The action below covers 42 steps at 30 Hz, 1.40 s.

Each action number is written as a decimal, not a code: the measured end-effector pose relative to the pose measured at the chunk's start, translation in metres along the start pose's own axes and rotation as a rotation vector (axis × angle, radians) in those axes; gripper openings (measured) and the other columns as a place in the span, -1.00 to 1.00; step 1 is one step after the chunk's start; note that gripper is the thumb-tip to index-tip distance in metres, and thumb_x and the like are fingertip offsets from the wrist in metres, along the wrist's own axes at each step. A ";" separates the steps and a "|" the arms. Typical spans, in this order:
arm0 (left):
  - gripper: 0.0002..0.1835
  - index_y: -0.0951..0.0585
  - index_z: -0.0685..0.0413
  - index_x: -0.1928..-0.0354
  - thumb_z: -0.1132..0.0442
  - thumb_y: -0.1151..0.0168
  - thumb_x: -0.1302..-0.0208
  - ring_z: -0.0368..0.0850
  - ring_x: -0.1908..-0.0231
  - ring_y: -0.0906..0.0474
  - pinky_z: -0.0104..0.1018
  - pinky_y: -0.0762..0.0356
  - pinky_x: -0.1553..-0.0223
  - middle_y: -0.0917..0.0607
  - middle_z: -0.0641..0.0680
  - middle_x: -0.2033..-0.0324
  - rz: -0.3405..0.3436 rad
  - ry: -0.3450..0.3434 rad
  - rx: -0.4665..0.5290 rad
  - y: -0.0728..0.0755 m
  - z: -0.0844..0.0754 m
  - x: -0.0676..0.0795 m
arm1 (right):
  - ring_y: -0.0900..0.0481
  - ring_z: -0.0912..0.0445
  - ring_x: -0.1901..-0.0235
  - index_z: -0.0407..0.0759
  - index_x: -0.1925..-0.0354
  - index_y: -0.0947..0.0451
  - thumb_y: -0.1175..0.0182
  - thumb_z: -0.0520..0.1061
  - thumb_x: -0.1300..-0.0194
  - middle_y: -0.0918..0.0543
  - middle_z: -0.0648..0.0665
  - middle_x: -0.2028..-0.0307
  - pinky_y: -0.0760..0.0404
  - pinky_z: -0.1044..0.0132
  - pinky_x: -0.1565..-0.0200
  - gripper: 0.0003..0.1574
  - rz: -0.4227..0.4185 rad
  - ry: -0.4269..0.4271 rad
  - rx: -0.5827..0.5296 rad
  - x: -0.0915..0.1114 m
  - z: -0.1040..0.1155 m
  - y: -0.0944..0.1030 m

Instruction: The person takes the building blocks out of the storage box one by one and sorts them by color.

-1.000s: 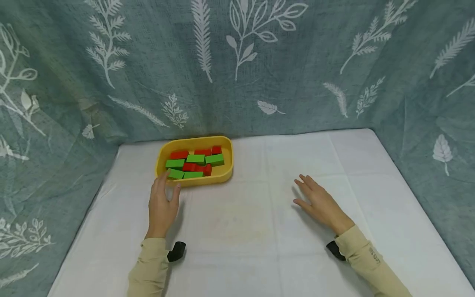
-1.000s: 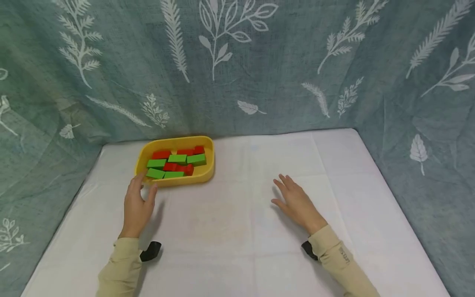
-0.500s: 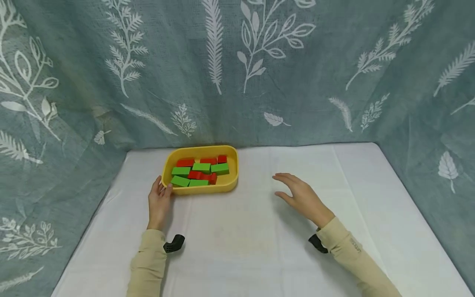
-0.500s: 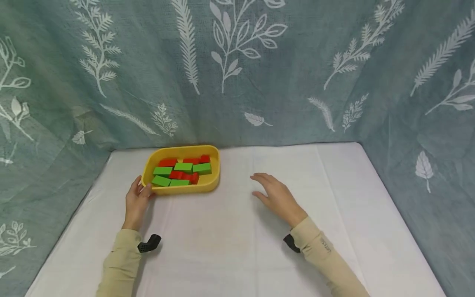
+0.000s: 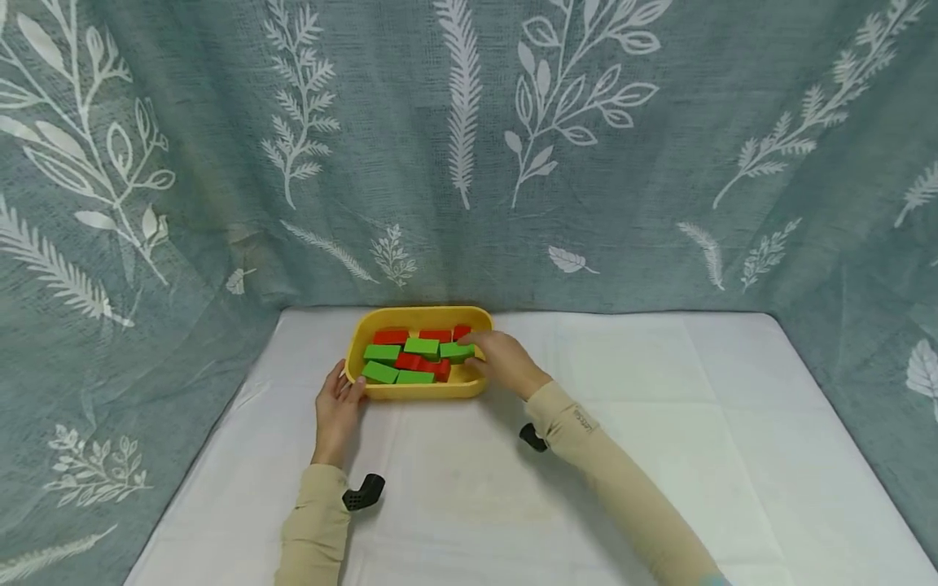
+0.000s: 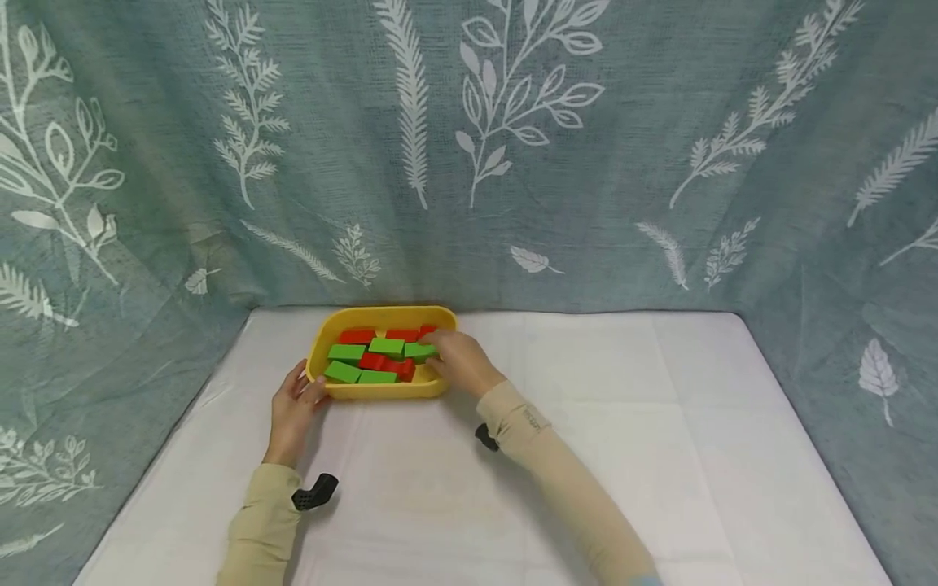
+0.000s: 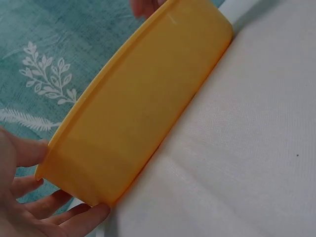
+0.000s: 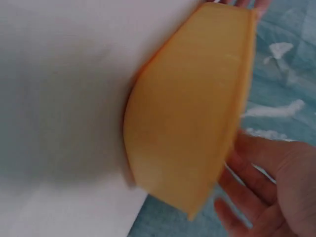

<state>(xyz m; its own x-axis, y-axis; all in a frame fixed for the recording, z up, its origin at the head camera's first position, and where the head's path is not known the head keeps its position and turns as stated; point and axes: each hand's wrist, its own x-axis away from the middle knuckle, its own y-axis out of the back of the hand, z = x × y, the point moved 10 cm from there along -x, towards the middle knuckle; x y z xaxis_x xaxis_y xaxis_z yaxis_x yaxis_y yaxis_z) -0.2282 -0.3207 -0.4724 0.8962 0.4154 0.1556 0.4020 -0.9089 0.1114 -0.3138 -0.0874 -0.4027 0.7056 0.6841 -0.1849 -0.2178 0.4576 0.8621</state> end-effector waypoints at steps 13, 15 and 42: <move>-0.32 -0.12 0.12 -0.51 0.28 -0.12 -0.45 0.05 -0.30 -0.31 -0.66 -0.50 0.00 -0.29 0.28 -0.39 -0.019 -0.015 0.054 0.008 0.005 -0.002 | -0.62 -0.06 0.11 -0.20 0.07 -0.69 -0.36 -0.31 -0.18 -0.69 -0.16 0.14 -0.56 0.07 -0.13 -0.70 0.032 -0.100 0.302 -0.033 -0.015 -0.024; -0.33 -0.13 0.11 -0.51 0.28 -0.12 -0.45 0.03 -0.29 -0.32 -0.66 -0.50 0.00 -0.30 0.26 -0.39 -0.027 -0.014 0.053 0.009 0.005 -0.001 | -0.62 -0.07 0.15 -0.18 0.10 -0.70 -0.36 -0.30 -0.18 -0.67 -0.16 0.15 -0.62 0.09 -0.01 -0.73 0.041 -0.105 0.303 -0.035 -0.015 -0.024; -0.35 -0.14 0.03 -0.52 0.22 -0.10 -0.46 -0.04 -0.25 -0.34 -0.46 -0.45 -0.20 -0.31 0.19 -0.39 -0.062 0.024 0.036 0.003 0.009 -0.002 | -0.60 -0.10 0.02 -0.38 -0.05 -0.60 -0.35 -0.40 -0.16 -0.61 -0.29 0.01 -0.69 0.22 0.01 -0.56 -0.267 -0.102 -0.407 0.005 -0.045 0.037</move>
<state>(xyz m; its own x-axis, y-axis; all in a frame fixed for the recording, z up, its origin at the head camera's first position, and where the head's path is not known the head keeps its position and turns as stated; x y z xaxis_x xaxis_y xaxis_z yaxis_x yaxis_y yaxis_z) -0.2273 -0.3249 -0.4813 0.8647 0.4714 0.1734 0.4635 -0.8819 0.0861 -0.3486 -0.0411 -0.3932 0.8307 0.4631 -0.3091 -0.2518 0.8075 0.5334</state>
